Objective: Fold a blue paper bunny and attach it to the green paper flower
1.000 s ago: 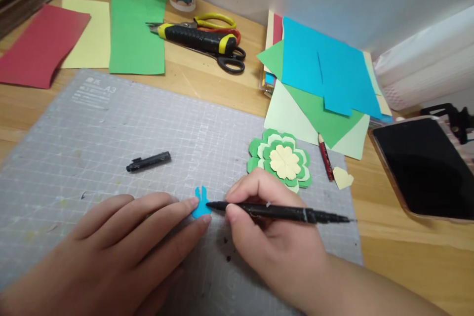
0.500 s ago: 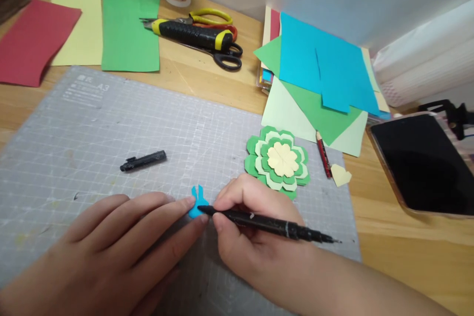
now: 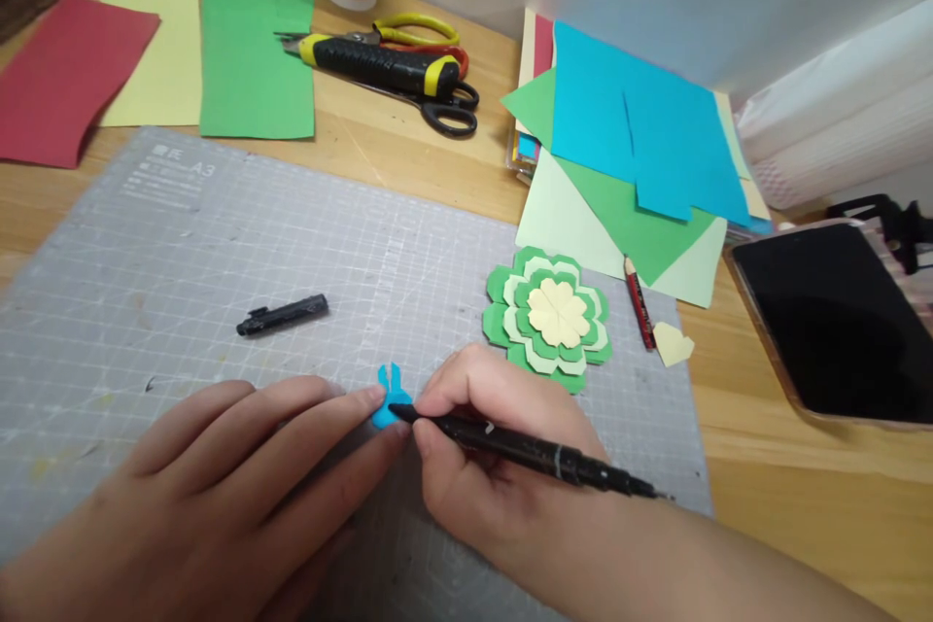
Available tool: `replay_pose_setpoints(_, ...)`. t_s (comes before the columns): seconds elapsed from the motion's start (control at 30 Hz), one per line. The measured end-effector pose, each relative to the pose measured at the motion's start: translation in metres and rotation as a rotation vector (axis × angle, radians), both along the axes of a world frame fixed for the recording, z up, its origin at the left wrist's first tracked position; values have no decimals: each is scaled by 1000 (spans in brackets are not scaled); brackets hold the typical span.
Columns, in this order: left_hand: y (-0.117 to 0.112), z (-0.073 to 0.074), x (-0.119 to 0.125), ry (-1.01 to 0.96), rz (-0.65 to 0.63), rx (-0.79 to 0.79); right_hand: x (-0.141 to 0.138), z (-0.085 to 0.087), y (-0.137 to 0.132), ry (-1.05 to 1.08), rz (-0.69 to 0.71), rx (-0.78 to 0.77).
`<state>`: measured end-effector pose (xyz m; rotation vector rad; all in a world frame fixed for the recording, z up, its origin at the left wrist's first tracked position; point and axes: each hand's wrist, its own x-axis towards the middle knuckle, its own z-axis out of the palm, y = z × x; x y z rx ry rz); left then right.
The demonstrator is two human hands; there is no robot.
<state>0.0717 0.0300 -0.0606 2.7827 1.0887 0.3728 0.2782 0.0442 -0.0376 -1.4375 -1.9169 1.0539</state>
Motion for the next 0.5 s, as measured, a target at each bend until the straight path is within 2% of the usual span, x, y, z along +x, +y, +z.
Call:
replay_pose_setpoints(0.23,3,-1,2,-6,0,-4,4,-1,-1,-19,68,21)
replay_pose_setpoints(0.5,2,0,0,-11,-3,-7,1,-2,1,-20,34,-15)
